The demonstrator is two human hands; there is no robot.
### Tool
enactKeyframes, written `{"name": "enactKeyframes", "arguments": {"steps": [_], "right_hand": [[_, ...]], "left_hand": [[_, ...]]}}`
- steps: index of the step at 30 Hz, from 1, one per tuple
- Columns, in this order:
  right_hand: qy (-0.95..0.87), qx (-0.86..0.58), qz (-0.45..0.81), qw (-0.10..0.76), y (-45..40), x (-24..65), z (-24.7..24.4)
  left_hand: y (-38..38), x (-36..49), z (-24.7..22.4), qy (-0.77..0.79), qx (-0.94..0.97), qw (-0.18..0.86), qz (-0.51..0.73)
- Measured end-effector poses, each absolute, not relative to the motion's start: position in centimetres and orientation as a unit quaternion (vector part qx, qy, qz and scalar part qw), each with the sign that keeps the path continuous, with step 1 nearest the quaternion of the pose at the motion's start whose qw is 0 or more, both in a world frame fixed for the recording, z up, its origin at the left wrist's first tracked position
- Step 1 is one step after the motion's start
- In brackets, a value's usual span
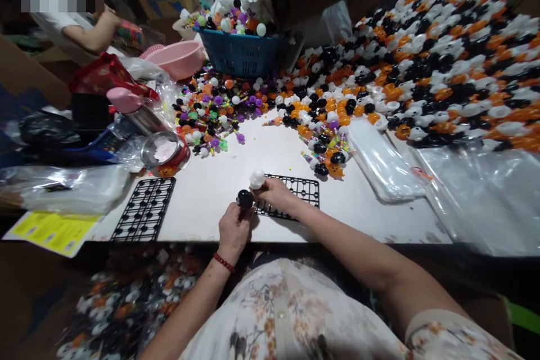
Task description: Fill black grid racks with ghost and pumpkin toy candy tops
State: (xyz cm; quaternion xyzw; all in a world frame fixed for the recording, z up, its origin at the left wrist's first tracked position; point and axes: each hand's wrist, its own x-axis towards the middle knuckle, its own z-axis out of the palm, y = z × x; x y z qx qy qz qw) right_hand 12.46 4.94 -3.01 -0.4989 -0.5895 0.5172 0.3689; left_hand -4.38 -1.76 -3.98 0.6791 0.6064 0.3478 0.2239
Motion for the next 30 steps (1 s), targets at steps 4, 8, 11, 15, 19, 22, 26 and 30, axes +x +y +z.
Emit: {"name": "enactKeyframes", "arguments": {"steps": [4, 8, 11, 15, 19, 22, 26, 30], "right_hand": [[-0.645, -0.541, 0.428, 0.329, 4.1, 12.1, -1.7], [-0.704, -0.535, 0.364, 0.292, 3.8, 12.4, -0.6], [-0.731, -0.527, 0.343, 0.267, 3.9, 12.6, -0.4], [-0.757, -0.511, 0.330, 0.239, 4.1, 12.7, -0.3], [-0.769, -0.508, 0.322, 0.218, 4.5, 12.7, -0.1], [-0.775, -0.504, 0.319, 0.211, 4.6, 12.6, -0.1], [-0.771, -0.499, 0.325, 0.226, 4.4, 12.4, -0.3], [-0.784, -0.484, 0.323, 0.216, 4.7, 12.3, -1.0]], "left_hand": [[-1.7, -4.5, -4.2, 0.607, 0.678, 0.227, 0.347], [-1.7, -4.5, -4.3, 0.605, 0.677, 0.235, 0.346], [-1.6, -4.5, -4.3, 0.604, 0.674, 0.244, 0.349], [-1.5, -4.4, -4.1, 0.600, 0.670, 0.257, 0.354], [-1.6, -4.4, -3.9, 0.603, 0.666, 0.260, 0.352], [-1.6, -4.4, -3.9, 0.606, 0.667, 0.258, 0.349], [-1.7, -4.4, -4.1, 0.605, 0.666, 0.261, 0.350], [-1.8, -4.5, -4.0, 0.597, 0.668, 0.273, 0.352]]}}
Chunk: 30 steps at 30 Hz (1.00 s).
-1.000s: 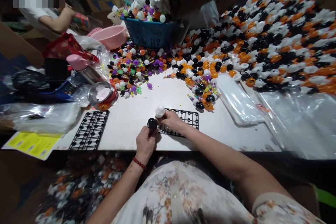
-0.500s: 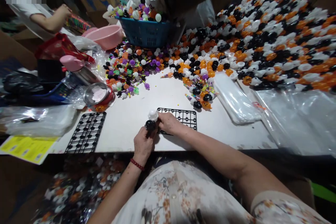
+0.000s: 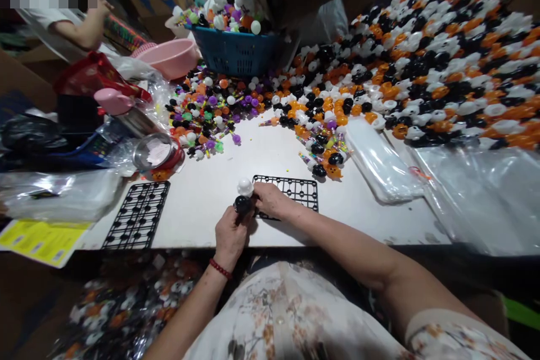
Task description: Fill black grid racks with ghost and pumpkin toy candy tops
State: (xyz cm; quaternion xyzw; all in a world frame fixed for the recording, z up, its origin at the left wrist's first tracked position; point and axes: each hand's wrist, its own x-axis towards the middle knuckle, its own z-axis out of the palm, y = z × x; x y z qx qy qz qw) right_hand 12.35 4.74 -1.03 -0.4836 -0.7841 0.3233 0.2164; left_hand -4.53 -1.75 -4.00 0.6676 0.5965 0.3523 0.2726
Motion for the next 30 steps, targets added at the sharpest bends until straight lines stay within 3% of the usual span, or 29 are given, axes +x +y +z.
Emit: {"name": "enactKeyframes", "arguments": {"steps": [9, 16, 18, 21, 24, 30], "right_hand": [[-0.825, -0.445, 0.248, 0.244, 4.9, 11.1, -3.1], [-0.843, -0.441, 0.221, 0.215, 5.4, 15.8, -0.2], [-0.836, -0.498, 0.149, 0.176, 6.4, 19.3, 1.1], [-0.822, -0.566, 0.038, 0.045, 8.6, 24.3, 2.4], [-0.839, -0.540, 0.028, -0.059, 10.7, 27.3, 3.0], [-0.845, -0.521, 0.078, -0.088, 13.1, 28.1, 3.6]], "left_hand": [[-1.3, -4.9, -4.9, 0.604, 0.678, 0.239, 0.345], [-1.2, -4.7, -4.8, 0.610, 0.684, 0.234, 0.326], [-1.3, -4.6, -4.7, 0.606, 0.683, 0.243, 0.327], [-1.4, -4.4, -4.5, 0.609, 0.678, 0.250, 0.327], [-1.4, -4.2, -4.3, 0.613, 0.675, 0.251, 0.325], [-1.6, -4.2, -4.2, 0.605, 0.681, 0.236, 0.339]]}}
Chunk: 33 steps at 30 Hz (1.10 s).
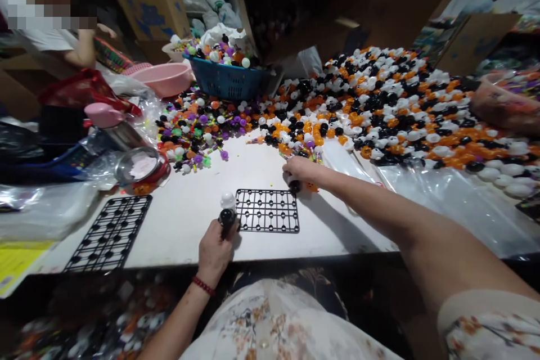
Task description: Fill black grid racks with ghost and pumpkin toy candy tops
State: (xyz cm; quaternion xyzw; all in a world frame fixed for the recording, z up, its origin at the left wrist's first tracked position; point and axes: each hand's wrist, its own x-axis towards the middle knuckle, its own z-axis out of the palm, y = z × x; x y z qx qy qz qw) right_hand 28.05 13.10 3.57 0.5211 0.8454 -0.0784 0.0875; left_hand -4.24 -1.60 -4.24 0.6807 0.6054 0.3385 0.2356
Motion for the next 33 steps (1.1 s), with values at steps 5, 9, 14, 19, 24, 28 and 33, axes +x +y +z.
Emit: {"name": "enactKeyframes", "arguments": {"steps": [5, 9, 14, 19, 24, 28, 33], "right_hand": [[0.805, 0.584, -0.101, 0.028, 12.7, 25.6, 3.9], [0.765, 0.615, -0.177, -0.072, 10.2, 22.5, 3.5], [0.656, 0.579, -0.401, -0.271, 6.9, 19.2, 1.9], [0.621, 0.555, -0.459, -0.308, 5.6, 17.6, 0.6], [0.555, 0.550, -0.506, -0.365, 6.0, 16.2, -0.6], [0.532, 0.514, -0.543, -0.398, 6.9, 14.1, -1.5], [0.587, 0.538, -0.489, -0.354, 7.1, 12.6, -1.3]], "left_hand": [[-1.8, -4.5, -4.5, 0.602, 0.678, 0.246, 0.342], [-1.9, -4.7, -4.7, 0.602, 0.678, 0.255, 0.336], [-1.9, -4.8, -4.1, 0.600, 0.669, 0.281, 0.336], [-2.1, -5.8, -2.7, 0.584, 0.662, 0.342, 0.322], [-1.4, -7.1, 0.1, 0.584, 0.618, 0.332, 0.408], [0.4, -6.6, 3.6, 0.522, 0.692, 0.258, 0.427], [2.0, -4.9, 5.9, 0.439, 0.798, 0.214, 0.352]]}}
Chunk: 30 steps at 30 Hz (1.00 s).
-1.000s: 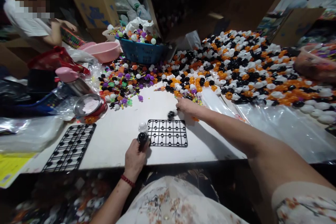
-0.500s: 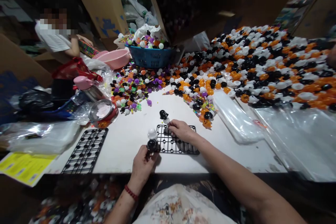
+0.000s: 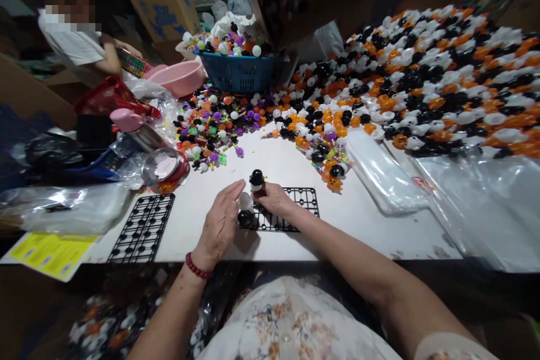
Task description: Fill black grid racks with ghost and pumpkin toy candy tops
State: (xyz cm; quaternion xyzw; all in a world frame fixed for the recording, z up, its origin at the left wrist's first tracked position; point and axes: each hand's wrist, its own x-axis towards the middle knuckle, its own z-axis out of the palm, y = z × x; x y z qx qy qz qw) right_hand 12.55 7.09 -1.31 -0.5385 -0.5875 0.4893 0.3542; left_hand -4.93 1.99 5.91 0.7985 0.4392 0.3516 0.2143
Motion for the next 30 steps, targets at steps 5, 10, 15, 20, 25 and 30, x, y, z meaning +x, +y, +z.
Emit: {"name": "enactKeyframes", "arguments": {"steps": [5, 10, 15, 20, 25, 30], "right_hand": [[-0.689, -0.530, 0.400, 0.290, 7.0, 12.8, -0.5], [-0.739, -0.519, 0.353, 0.245, 7.2, 13.0, -0.6], [-0.767, -0.500, 0.318, 0.247, 7.0, 12.3, -1.2], [-0.750, -0.486, 0.336, 0.297, 6.6, 13.9, -0.7], [-0.681, -0.585, 0.156, 0.412, 4.5, 24.2, 1.3], [-0.606, -0.761, 0.014, 0.229, 4.1, 33.8, 0.8]], "left_hand": [[2.1, -4.5, 5.1, 0.436, 0.814, 0.159, 0.350], [2.0, -4.6, 4.5, 0.461, 0.803, 0.125, 0.355], [2.0, -4.6, 4.5, 0.450, 0.811, 0.098, 0.362], [2.6, -4.4, 4.9, 0.454, 0.803, 0.055, 0.382], [3.1, -4.0, 6.1, 0.386, 0.848, 0.059, 0.358], [4.4, -3.4, 5.9, 0.336, 0.896, 0.064, 0.284]]}}
